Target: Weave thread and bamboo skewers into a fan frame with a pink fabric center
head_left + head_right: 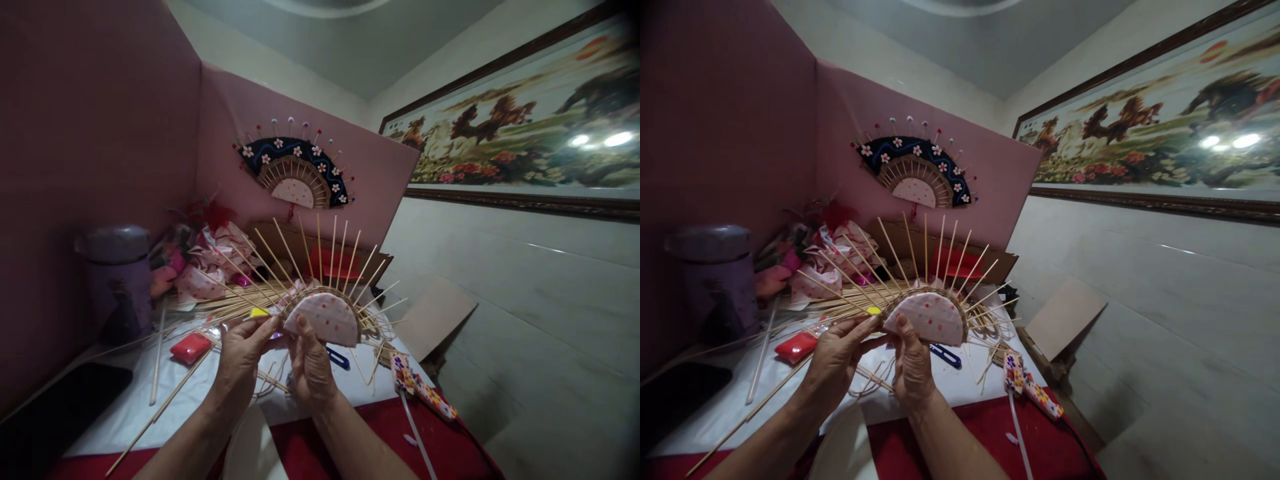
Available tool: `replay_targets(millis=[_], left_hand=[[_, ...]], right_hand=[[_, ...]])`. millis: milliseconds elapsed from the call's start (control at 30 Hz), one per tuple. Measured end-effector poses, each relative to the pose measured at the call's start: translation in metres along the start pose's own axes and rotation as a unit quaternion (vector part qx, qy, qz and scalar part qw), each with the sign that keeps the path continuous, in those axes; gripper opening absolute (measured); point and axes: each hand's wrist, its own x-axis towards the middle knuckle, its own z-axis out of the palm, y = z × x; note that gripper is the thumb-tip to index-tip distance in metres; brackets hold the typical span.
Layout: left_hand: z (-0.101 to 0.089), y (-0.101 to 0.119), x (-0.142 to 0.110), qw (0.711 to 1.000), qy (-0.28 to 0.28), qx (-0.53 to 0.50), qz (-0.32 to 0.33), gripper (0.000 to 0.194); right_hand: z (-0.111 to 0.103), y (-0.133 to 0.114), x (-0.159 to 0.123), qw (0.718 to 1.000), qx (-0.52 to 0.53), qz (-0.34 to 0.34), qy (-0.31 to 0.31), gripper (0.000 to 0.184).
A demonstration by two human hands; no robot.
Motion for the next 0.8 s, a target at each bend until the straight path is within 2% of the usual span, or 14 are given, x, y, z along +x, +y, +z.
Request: replay_targets(millis=[300, 467, 633, 800], left_hand=[[-0.0007, -0.0019, 0.0011, 1.000, -0.001, -0.006, -0.001, 0.019], [-0.0011, -0.0039, 0.0022, 1.000, 0.004, 0.004, 0.006, 0.019], [-0.0030, -0.0062, 0.0018, 1.000, 0.012, 0.008, 0.011, 0.018], [-0.0022, -0.0061, 0.0007, 1.000, 0.004, -0.004, 0.006, 0.018]], right_hand=[[0.0029, 0.0006, -0.0013, 0.999, -0.031, -0.013, 0.002, 0.033], [0.0008, 0.0038, -0.0006, 1.000, -0.008, -0.008, -0.008, 0.030], [0.0002, 0.0056, -0.0003, 1.000, -0.003, -0.026, 0.007, 0.026], [0.0011, 0.0038, -0.0007, 1.000, -0.019, -0.003, 0.012, 0.027]])
